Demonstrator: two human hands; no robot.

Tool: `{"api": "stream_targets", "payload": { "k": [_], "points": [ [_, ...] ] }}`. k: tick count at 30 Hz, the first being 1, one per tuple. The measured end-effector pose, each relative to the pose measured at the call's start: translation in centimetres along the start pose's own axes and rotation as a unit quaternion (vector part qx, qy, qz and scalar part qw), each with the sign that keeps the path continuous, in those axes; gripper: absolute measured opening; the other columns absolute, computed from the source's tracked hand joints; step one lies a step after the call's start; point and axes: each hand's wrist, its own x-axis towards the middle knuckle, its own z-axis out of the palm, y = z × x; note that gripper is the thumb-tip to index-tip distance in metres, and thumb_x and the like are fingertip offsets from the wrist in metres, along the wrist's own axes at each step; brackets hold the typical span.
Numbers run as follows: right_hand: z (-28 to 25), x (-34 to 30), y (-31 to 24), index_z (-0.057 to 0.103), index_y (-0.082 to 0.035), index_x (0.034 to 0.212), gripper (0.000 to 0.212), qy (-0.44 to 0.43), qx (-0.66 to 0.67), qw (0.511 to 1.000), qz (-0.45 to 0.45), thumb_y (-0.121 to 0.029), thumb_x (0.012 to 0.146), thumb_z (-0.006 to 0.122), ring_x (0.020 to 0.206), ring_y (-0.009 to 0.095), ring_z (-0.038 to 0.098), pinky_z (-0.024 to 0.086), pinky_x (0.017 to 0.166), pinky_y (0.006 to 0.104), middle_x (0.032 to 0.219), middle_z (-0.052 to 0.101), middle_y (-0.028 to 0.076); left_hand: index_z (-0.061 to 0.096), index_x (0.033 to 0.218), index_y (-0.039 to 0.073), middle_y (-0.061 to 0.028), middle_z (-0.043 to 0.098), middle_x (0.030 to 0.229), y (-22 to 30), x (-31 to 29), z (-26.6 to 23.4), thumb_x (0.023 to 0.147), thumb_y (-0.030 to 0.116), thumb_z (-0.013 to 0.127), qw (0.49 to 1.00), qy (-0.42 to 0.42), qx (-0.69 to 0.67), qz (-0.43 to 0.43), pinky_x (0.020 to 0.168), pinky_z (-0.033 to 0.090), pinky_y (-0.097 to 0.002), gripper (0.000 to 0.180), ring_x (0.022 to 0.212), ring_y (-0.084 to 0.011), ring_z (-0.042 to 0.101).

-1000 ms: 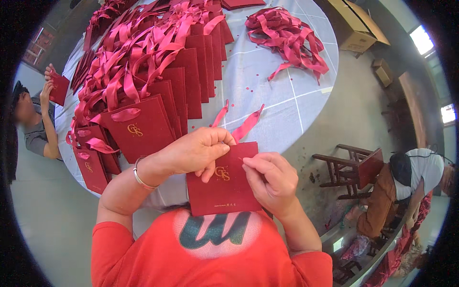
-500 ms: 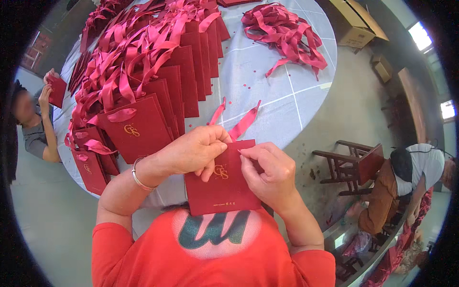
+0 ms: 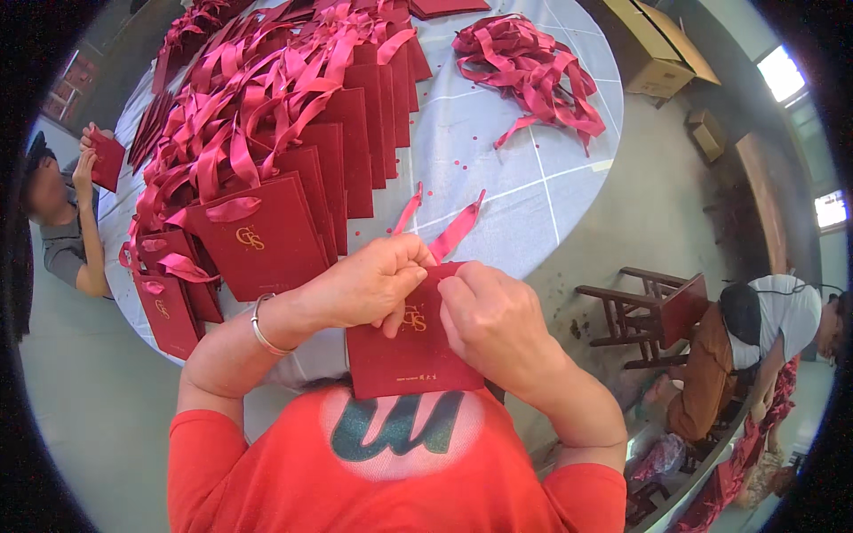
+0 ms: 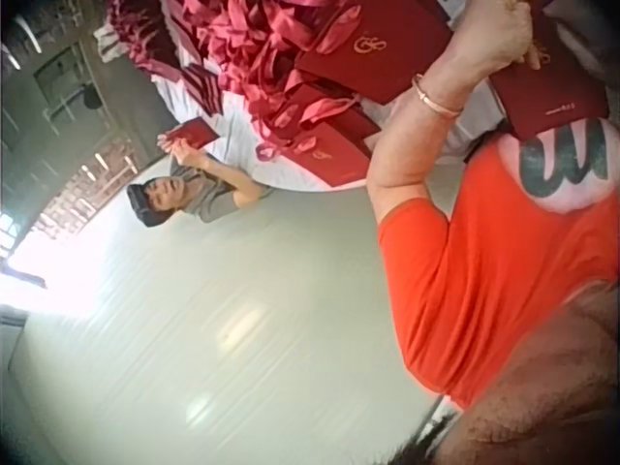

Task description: The person attaches ribbon handles to paper gift bags by threading them through the bags and folding them by hand.

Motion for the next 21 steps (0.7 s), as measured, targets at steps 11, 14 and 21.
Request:
{"api": "stream_targets", "payload": {
  "k": [11,14,21],
  "points": [
    [-2.1,2.4,0.3,0.067,-0.001,0.081,0.011,-0.055,0.136,0.982,0.115,-0.010,0.080,0.071,0.068,0.028,0.065,0.051,0.061,0.0373,0.079,0.064,0.016,0.052,0.104,-0.003,-0.0080,0.062,0.071,0.4,-1.1,0.8,0.097,0.006,0.046,0.997,0.042,0.011,0.057,0.043,0.044,-0.0297,0.012,0.047,-0.0147,0.061],
    [-2.7,3.2,1.5,0.069,0.000,0.084,0.012,-0.056,0.265,0.941,0.205,-0.011,0.083,0.070,0.064,0.015,0.061,0.048,0.060,0.0297,0.077,0.064,0.011,0.050,0.102,-0.004,-0.0106,0.062,0.066,0.8,-1.5,1.1,0.095,0.007,0.056,0.994,0.062,0.028,0.083,0.044,0.046,-0.0320,0.014,0.047,-0.0166,0.062],
    [-3.2,6.7,4.6,0.064,0.003,0.077,0.018,-0.278,0.272,0.900,0.195,-0.013,0.085,0.068,0.064,0.008,0.054,0.043,0.058,0.0254,0.067,0.058,0.004,0.049,0.092,-0.002,-0.0153,0.062,0.062,-0.4,-1.4,2.5,0.090,0.009,0.065,0.950,0.186,0.122,0.220,0.046,0.046,-0.0366,0.020,0.048,-0.0222,0.062]
  ]
}}
